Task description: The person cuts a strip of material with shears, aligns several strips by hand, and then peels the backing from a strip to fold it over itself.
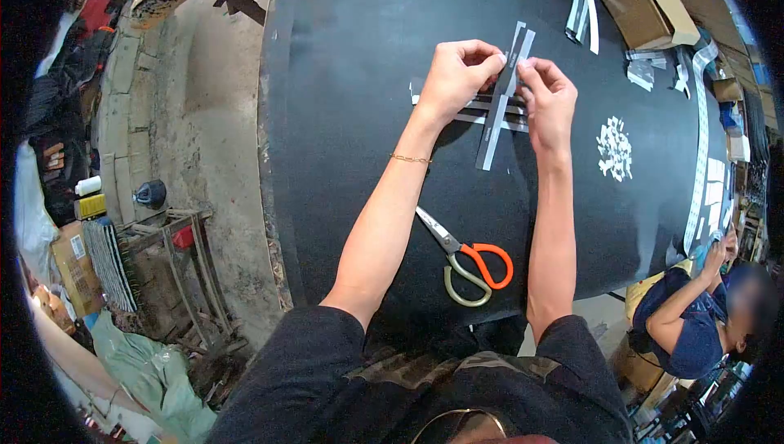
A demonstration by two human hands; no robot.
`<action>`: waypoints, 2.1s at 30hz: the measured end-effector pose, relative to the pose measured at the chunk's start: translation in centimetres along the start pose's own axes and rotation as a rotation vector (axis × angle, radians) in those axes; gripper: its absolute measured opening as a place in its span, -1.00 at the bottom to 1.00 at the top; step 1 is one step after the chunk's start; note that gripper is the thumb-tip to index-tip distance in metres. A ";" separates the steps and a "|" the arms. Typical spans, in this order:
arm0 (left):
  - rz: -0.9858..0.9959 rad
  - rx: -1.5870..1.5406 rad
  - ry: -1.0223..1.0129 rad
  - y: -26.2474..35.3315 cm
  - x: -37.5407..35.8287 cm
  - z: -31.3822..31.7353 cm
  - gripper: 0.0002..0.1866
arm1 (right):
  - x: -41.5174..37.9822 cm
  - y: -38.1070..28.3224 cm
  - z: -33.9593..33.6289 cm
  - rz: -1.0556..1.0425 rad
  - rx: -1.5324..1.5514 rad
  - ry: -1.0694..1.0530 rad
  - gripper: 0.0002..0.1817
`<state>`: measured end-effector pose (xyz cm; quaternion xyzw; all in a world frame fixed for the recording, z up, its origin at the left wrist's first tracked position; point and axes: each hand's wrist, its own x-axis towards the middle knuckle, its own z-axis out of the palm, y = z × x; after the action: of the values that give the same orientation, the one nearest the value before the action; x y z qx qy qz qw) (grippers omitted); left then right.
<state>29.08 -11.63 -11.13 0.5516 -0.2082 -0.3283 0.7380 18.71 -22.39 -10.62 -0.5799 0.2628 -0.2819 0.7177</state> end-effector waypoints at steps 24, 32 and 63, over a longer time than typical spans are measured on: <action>0.007 0.108 -0.007 -0.1 -0.1 0.4 -0.86 | 0.0 1.1 0.0 -0.105 -0.045 0.028 -0.91; 0.022 0.139 -0.006 -0.3 -0.1 0.3 -0.85 | 0.2 1.3 -0.3 -0.082 -0.035 0.011 -0.92; 0.071 0.199 0.003 -0.5 0.0 0.3 -0.84 | 0.3 1.7 -0.3 -0.108 -0.017 0.013 -0.91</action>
<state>28.70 -11.94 -11.49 0.6148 -0.2583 -0.2789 0.6911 18.91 -22.48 -12.36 -0.5974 0.2381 -0.3216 0.6950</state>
